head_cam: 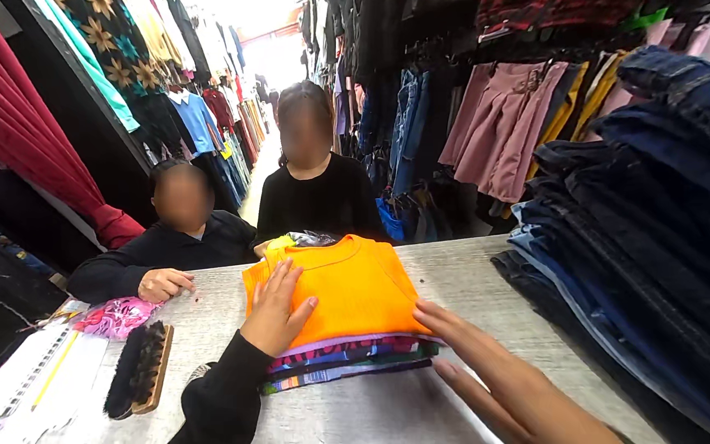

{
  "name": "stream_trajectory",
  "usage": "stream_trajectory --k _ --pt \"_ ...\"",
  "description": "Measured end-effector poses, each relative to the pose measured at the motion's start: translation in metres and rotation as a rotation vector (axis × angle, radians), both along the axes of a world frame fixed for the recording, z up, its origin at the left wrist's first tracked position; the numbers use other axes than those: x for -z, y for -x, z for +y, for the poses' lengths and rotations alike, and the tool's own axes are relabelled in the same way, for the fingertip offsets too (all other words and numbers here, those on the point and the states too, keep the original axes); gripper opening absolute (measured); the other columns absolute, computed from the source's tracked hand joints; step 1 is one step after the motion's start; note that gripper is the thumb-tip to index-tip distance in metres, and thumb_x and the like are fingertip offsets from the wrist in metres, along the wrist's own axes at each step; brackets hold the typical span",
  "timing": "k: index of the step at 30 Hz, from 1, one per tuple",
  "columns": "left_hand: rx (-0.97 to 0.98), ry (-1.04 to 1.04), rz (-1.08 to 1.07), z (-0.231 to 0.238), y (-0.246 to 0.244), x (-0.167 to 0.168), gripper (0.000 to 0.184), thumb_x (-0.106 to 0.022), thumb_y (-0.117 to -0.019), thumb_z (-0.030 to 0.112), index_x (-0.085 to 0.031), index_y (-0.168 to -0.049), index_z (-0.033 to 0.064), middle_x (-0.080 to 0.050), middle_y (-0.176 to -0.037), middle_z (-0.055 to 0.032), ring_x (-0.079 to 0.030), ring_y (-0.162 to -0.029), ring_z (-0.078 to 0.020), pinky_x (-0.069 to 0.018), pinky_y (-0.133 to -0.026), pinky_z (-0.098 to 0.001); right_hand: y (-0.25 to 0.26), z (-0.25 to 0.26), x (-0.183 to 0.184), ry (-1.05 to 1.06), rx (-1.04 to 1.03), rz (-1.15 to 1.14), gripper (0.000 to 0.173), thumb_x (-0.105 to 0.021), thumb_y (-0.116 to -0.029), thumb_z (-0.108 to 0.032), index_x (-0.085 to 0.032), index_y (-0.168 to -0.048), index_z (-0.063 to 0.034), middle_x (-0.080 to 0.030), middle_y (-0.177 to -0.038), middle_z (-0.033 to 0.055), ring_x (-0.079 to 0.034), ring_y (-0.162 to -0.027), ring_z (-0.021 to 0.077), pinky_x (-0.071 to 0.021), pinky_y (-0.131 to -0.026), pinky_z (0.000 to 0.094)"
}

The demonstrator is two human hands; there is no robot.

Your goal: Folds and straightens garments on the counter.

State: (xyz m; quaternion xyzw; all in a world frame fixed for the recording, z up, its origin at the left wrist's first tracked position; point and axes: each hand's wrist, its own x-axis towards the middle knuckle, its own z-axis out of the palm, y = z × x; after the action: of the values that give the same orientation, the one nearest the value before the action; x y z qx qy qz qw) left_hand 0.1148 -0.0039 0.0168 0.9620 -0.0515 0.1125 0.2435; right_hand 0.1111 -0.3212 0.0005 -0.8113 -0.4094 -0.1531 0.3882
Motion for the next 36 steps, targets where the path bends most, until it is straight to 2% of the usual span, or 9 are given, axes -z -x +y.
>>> stream_trajectory --k 3,8,11,14,19,24,27,30,36 --pt "0.170 -0.015 -0.051 -0.011 0.006 -0.002 0.066 -0.041 -0.1042 0.055 -0.049 -0.152 0.0104 -0.036 -0.164 -0.0115 -0.031 -0.153 -0.0285 -0.0253 -0.120 -0.0645 -0.036 0.035 -0.009 0.032 -0.026 -0.099 0.056 -0.030 -0.1095 -0.045 -0.059 -0.143 -0.0106 -0.057 -0.148 0.0096 -0.052 -0.140 0.0233 -0.0441 -0.114 0.0475" --pt "0.227 -0.139 0.019 -0.017 0.013 0.022 0.094 -0.038 -0.0913 0.080 -0.042 -0.157 0.0125 -0.039 -0.163 -0.0089 -0.031 -0.154 -0.0263 -0.0150 -0.121 -0.0681 -0.079 0.079 0.017 0.264 -0.084 0.094 0.070 -0.023 -0.1042 -0.063 -0.048 -0.154 -0.0213 -0.041 -0.163 0.0019 -0.030 -0.154 0.0250 -0.0211 -0.121 0.0643" --pt "0.249 -0.138 -0.106 -0.007 0.024 0.035 0.086 -0.042 -0.0952 0.072 -0.046 -0.154 0.0099 -0.047 -0.158 -0.0109 -0.040 -0.149 -0.0294 -0.0252 -0.118 -0.0680 -0.082 0.069 0.025 0.298 -0.165 0.089 0.083 -0.036 -0.0941 -0.078 -0.044 -0.157 -0.0233 -0.037 -0.164 0.0037 -0.027 -0.155 0.0263 -0.0204 -0.121 0.0641" --pt "0.276 -0.052 -0.137 0.004 0.031 0.040 0.070 -0.040 -0.1035 0.059 -0.051 -0.150 0.0081 -0.051 -0.155 -0.0117 -0.042 -0.148 -0.0289 -0.0285 -0.118 -0.0654 -0.082 0.061 0.025 0.283 -0.212 0.070 0.090 -0.065 -0.0835 -0.070 -0.044 -0.157 -0.0206 -0.037 -0.164 0.0107 -0.029 -0.153 0.0319 -0.0244 -0.119 0.0672" --pt "0.275 -0.052 -0.195 -0.009 0.030 0.022 0.046 -0.049 -0.1038 0.028 -0.061 -0.138 0.0001 -0.062 -0.141 -0.0173 -0.056 -0.136 -0.0310 -0.0440 -0.113 -0.0509 -0.069 0.072 0.003 0.379 -0.142 0.097 0.085 -0.049 -0.0926 -0.073 -0.046 -0.155 -0.0150 -0.042 -0.160 0.0143 -0.033 -0.152 0.0329 -0.0209 -0.120 0.0671" --pt "0.189 -0.224 -0.571 -0.035 0.019 0.012 0.029 -0.049 -0.1035 0.011 -0.073 -0.115 -0.0001 -0.077 -0.112 -0.0124 -0.076 -0.101 -0.0238 -0.0622 -0.087 -0.0385 -0.059 0.089 0.006 0.238 -0.092 -0.053 0.045 -0.055 -0.1004 -0.026 -0.060 -0.139 -0.0046 -0.061 -0.143 0.0143 -0.053 -0.138 0.0331 -0.0362 -0.114 0.0645" --pt "0.202 -0.274 -0.616 -0.029 0.022 0.022 0.029 -0.052 -0.1036 0.017 -0.074 -0.113 0.0012 -0.077 -0.111 -0.0122 -0.076 -0.103 -0.0237 -0.0618 -0.088 -0.0371 -0.070 0.074 0.011 0.192 -0.053 -0.085 0.046 -0.059 -0.0910 -0.003 -0.061 -0.137 -0.0024 -0.064 -0.139 0.0145 -0.058 -0.133 0.0325 -0.0447 -0.111 0.0571" --pt "0.200 -0.259 -0.515 -0.009 0.033 0.036 0.032 -0.056 -0.0992 0.018 -0.071 -0.121 -0.0009 -0.073 -0.123 -0.0167 -0.071 -0.116 -0.0304 -0.0586 -0.096 -0.0429 -0.077 0.059 0.024 0.154 -0.034 -0.160 0.046 -0.056 -0.0902 0.001 -0.064 -0.135 -0.0056 -0.064 -0.138 0.0150 -0.060 -0.131 0.0330 -0.0501 -0.107 0.0513" --pt "0.081 -0.297 -0.505 0.026 0.057 0.049 0.036 -0.056 -0.0898 -0.003 -0.070 -0.122 0.0000 -0.071 -0.126 -0.0169 -0.070 -0.118 -0.0314 -0.0588 -0.095 -0.0426 -0.079 0.024 0.050 0.122 0.084 -0.196 0.066 -0.061 -0.0759 0.018 -0.062 -0.138 -0.0034 -0.067 -0.135 0.0162 -0.068 -0.120 0.0354 -0.0567 -0.097 0.0534"
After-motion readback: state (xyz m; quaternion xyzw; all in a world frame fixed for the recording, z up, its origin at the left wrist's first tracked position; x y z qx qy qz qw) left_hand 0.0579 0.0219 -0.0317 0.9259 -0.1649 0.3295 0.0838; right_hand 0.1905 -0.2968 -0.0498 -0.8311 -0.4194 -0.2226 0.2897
